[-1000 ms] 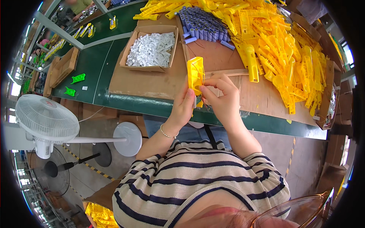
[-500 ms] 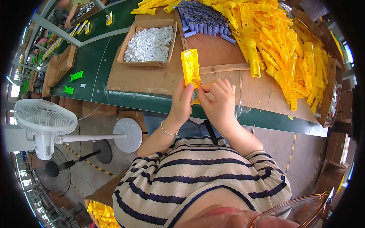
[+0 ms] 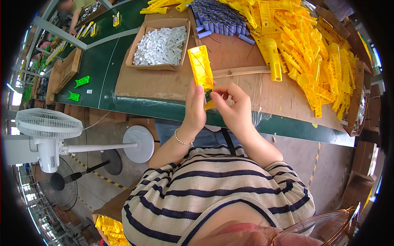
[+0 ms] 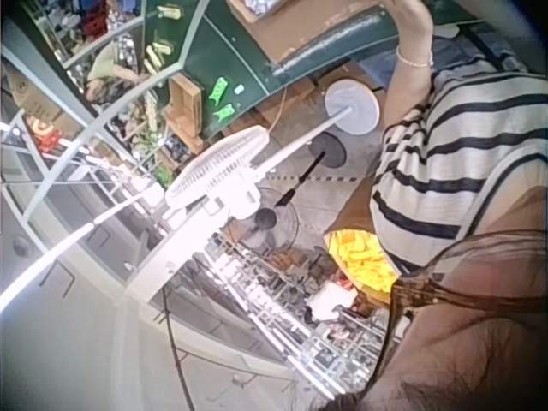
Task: Manually assembling small electronic components into yellow plastic housings.
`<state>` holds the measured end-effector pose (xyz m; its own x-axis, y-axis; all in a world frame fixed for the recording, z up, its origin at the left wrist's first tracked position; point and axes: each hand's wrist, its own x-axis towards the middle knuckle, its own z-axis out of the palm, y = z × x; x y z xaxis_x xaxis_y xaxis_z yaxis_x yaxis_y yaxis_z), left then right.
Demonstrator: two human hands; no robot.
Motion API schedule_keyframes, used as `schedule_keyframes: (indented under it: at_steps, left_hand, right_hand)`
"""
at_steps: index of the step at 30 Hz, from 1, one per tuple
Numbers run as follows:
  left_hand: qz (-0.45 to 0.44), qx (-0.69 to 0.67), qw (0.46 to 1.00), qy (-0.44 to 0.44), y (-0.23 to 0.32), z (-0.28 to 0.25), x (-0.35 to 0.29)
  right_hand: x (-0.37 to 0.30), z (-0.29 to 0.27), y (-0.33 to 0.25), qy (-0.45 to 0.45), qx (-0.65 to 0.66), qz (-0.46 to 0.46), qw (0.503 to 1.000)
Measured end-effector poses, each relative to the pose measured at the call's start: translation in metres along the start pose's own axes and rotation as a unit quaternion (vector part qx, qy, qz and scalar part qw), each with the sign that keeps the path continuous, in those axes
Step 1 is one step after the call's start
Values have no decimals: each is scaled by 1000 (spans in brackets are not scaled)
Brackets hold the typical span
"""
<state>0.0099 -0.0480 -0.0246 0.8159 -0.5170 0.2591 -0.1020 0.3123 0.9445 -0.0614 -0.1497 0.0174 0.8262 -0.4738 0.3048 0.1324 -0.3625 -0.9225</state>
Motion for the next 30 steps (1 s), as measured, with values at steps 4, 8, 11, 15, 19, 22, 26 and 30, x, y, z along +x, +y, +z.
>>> schedule_keyframes:
  at_steps: [4,8,11,15,19,22,26,30]
  left_hand:
    - [-5,-24,1000,-20,9,1,-1]
    - [-29,-41,998,-31,6,-3,-2]
    - [-7,-28,998,-53,2,-4,0]
    - [-3,-33,997,-65,5,-3,1]
    - [-15,-42,997,-63,5,-4,1]
    - [-11,-50,997,-64,7,-2,1]
    - [-4,-34,998,-59,5,-2,1]
    - [-16,-41,998,-52,4,-2,2]
  right_hand:
    - [8,-11,8,-62,244,180,951]
    - [14,-21,2,-104,262,205,937]
    - [15,-22,2,-142,252,196,937]
    - [16,-21,6,-140,285,246,916]
    - [20,-23,9,-181,295,269,899]
    - [20,-20,19,-182,327,252,893]
    - [20,-20,21,-171,365,282,871]
    - [17,-18,15,-154,305,249,906]
